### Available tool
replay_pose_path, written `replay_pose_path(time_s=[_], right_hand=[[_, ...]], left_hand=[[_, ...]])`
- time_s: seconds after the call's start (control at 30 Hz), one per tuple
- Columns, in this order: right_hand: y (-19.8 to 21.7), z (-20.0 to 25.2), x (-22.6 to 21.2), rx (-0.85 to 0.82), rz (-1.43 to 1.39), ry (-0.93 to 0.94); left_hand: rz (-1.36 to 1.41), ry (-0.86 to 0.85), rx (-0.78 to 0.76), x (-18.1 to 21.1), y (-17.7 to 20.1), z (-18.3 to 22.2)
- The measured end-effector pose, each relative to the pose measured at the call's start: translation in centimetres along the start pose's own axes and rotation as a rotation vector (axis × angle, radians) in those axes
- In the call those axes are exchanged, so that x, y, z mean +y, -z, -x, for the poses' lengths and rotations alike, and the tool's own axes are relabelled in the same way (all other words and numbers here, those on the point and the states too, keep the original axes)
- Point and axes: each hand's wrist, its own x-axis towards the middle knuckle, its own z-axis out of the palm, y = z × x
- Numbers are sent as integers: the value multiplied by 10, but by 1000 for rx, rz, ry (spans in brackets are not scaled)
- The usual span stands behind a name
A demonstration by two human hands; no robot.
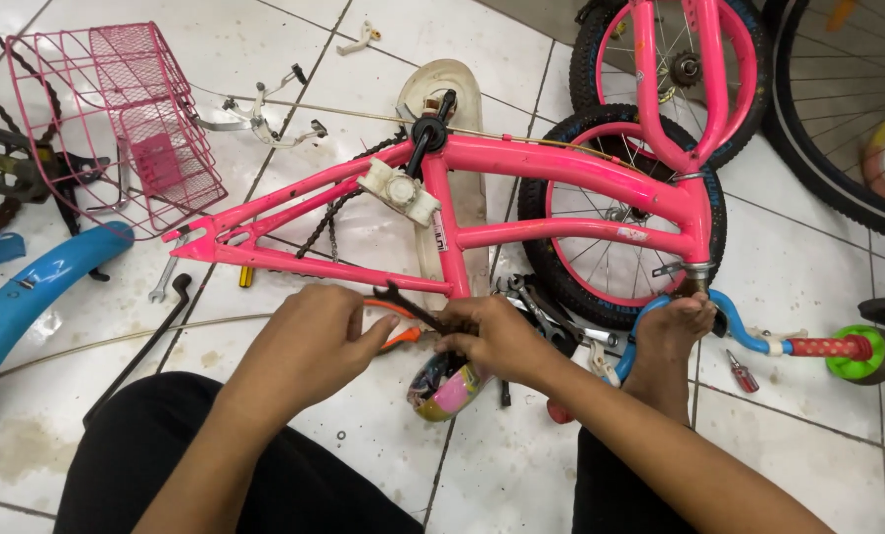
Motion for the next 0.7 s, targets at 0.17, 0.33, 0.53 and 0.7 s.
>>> replay_pose_path(time_s=[0.17, 0.33, 0.53, 0.7], right_hand=[[3, 8, -11, -102, 182, 45], [2, 3, 7, -158, 265, 40], [15, -1, -22, -130, 240, 34], [31, -3, -16, -72, 322, -5]], left_hand=[[221, -470, -26, -25, -40, -7], [-92, -509, 61, -58, -102, -33], [-301, -323, -88, -65, -102, -53], [-175, -108, -282, -74, -90, -62]])
